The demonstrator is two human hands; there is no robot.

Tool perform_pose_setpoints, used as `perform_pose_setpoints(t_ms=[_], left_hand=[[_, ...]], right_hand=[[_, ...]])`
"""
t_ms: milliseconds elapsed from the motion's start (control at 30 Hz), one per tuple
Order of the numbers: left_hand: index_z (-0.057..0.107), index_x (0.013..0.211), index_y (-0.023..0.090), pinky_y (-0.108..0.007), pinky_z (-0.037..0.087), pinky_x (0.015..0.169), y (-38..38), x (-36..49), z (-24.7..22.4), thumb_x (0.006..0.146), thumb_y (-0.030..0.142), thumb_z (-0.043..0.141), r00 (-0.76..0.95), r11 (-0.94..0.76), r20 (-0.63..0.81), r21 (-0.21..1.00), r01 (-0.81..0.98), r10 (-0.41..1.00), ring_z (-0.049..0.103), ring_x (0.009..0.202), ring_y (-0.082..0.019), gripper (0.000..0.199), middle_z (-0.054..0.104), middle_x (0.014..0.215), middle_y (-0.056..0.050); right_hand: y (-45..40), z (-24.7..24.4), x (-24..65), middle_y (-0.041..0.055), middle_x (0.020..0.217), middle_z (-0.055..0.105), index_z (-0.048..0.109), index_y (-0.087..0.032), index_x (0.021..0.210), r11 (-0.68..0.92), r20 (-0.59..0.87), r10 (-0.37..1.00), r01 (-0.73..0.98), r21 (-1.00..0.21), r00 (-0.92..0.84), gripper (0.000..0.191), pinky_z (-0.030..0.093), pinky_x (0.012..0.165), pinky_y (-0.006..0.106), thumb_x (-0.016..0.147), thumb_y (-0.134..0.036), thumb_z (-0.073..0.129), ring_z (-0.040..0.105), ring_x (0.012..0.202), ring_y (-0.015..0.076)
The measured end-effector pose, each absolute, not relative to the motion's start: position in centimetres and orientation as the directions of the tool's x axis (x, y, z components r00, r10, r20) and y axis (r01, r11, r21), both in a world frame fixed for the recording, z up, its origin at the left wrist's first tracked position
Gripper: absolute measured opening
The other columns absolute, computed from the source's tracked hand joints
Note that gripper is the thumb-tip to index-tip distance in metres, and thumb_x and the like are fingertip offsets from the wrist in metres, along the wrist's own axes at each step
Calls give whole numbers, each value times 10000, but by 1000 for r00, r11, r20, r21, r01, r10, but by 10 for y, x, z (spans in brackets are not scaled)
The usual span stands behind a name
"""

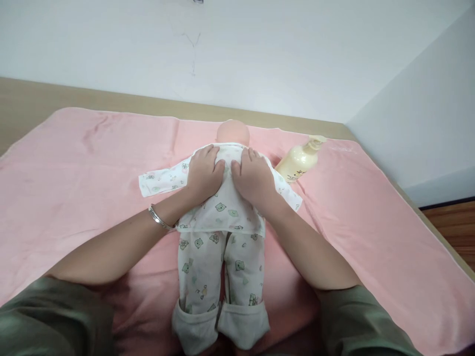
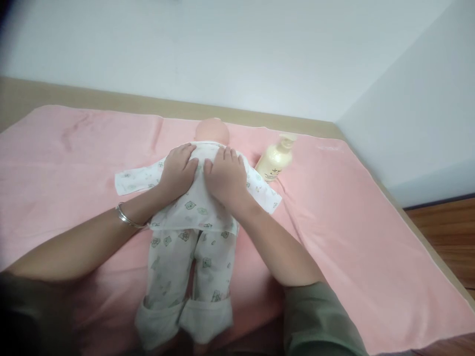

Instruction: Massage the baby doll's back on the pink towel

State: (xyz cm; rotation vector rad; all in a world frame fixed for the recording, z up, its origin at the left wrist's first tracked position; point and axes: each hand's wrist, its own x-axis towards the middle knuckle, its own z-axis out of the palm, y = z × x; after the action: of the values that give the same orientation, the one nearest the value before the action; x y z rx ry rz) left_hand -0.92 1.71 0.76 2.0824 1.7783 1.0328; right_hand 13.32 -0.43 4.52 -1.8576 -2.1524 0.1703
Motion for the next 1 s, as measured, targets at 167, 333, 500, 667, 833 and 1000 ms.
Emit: perform_pose_setpoints(t_ms=[167,333,500,667,833,1000], left_hand=[[614,1363,26,-549,460,1178,18,-10,14,926,305,332,29,-219,336,542,811,941,601,1295,-368,591,671,1371,-223],[566,1433,-21,-518,344,1305,4,-4,16,957,285,306,94,-269,347,497,825,933,504,1465,-340,623,583,1521,-234],[492,1528,23,-514,258,1358,-11,4,18,962,277,362,146,-311,324,547,777,935,357,1592,-317,634,470,1645,-186],[607,1387,51,-550,361,1287,12,-7,23,931,316,377,111,-247,257,591,768,960,520,1439,-352,575,606,1496,-206],[663,1246,83,-558,440,1203,21,-11,22,965,326,329,108,-248,276,544,801,955,610,1289,-356,500,696,1312,-208],[470,1523,-9,-561,258,1340,-17,6,19,974,242,305,211,-357,350,429,830,913,366,1583,-347,626,468,1636,-225]], right_hand=[[-37,45,119,294,1651,402,408,75,1577,302,239,935,943,-143,-263,606,274,1326,518,1072,-257,364,358,1587,379],[-1,50,141,259,1614,476,504,16,1511,250,123,968,898,-361,-220,564,363,1269,496,1085,-307,323,409,1553,356],[32,52,165,252,1508,575,585,-33,1409,184,33,981,873,-452,-190,590,426,1192,508,1097,-467,334,541,1407,361],[4,53,148,265,1355,656,594,18,1362,246,100,968,946,-213,-229,538,437,1152,494,1110,-369,316,593,1307,378],[-17,45,131,299,1360,652,574,58,1381,309,286,916,950,-51,-282,510,443,1143,475,1086,-278,329,607,1293,383],[14,46,148,224,1337,687,635,-36,1295,270,169,959,918,-290,-228,451,474,1123,441,1073,-267,317,628,1257,323]])
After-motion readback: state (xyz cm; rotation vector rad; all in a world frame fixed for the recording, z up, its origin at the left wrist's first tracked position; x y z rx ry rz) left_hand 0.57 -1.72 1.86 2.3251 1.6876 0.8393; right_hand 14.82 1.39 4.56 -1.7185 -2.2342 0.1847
